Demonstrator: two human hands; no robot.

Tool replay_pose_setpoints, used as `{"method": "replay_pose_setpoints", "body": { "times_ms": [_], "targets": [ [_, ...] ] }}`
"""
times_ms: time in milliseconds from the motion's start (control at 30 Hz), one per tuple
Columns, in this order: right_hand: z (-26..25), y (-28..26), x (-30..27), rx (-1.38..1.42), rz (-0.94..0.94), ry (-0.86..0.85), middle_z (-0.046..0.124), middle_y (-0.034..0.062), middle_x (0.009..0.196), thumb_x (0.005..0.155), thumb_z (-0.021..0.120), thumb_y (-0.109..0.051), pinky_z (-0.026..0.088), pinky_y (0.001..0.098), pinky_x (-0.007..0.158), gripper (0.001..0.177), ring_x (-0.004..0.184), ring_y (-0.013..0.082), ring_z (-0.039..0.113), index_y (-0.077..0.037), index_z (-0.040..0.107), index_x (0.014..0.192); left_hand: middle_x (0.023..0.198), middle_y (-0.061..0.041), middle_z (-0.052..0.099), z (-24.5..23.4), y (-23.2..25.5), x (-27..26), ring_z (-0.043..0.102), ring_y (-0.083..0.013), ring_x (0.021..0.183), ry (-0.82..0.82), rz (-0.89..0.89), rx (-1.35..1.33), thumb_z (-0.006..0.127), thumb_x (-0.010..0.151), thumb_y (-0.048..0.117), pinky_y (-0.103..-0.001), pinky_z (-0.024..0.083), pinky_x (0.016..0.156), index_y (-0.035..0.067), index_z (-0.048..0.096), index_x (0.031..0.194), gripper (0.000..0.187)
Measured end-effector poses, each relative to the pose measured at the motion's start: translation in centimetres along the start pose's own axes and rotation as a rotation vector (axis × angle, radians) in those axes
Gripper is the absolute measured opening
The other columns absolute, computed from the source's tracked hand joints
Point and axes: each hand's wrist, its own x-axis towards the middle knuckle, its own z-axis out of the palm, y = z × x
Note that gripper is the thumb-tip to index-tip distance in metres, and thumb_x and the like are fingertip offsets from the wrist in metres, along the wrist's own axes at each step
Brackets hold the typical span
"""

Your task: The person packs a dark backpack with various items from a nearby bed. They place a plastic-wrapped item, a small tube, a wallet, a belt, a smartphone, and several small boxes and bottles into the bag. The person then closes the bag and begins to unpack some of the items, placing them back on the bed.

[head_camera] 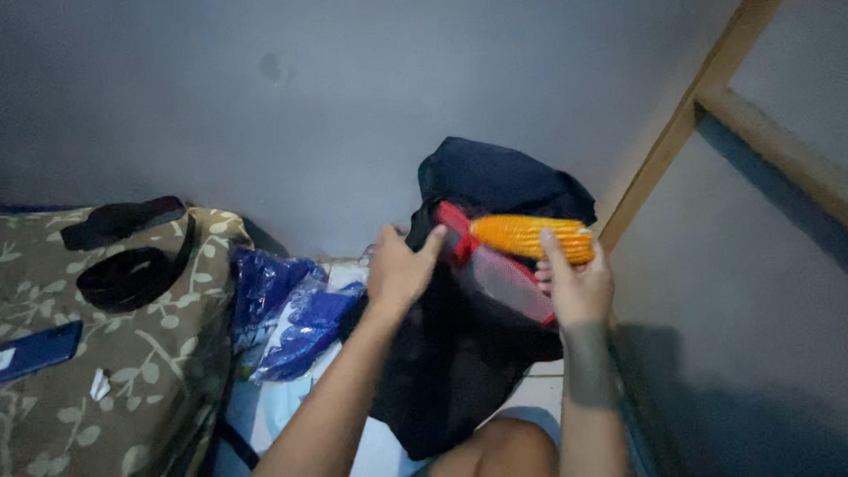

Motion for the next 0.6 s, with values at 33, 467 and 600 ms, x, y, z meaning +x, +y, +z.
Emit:
{"method": "replay_pose_setpoints", "body": {
  "times_ms": [33,467,600],
  "targets": [
    [-0.3,0.0,0.3,-0.074,-0.043,-0.044,0.074,0.0200,0.116,0.092,0.077,-0.047,0.058,0.0461,0.084,0.058,0.100,0.0393,0.075,-0.012,0.061,0.136,0.125,-0.027,0.066,1.4,-0.2,0.5,0.063,-0.0418,0.121,-0.028,-0.008,0.007,0.075,0.081,0.061,-0.048,0.049,0.101,0.003,0.055,0.127,0.076],
    [10.9,3.6,5.1,-0.787,-0.182,-0.944,0.075,0.0115,0.105,0.088,0.072,-0.032,0.056,0.0376,0.082,0.039,0.095,0.0247,0.071,-0.010,0.067,0.119,0.076,-0.005,0.063,6.7,-3.2,3.3,0.062,-0.0161,0.066,0.101,0.260,-0.494,0.067,0.090,0.019,-0.035,0.053,0.062,0.001,0.060,0.110,0.028],
    [14.3,4.3,6.5,-0.718,-0.120,-0.929,0.075,0.0111,0.104,0.092,0.068,-0.027,0.056,0.0352,0.081,0.034,0.092,0.0225,0.070,-0.009,0.066,0.121,0.072,-0.006,0.060,5.4,-3.6,3.1,0.061,-0.0143,0.061,-0.028,0.244,-0.524,0.067,0.088,0.017,-0.034,0.055,0.058,0.002,0.057,0.115,0.032]
  ]
}}
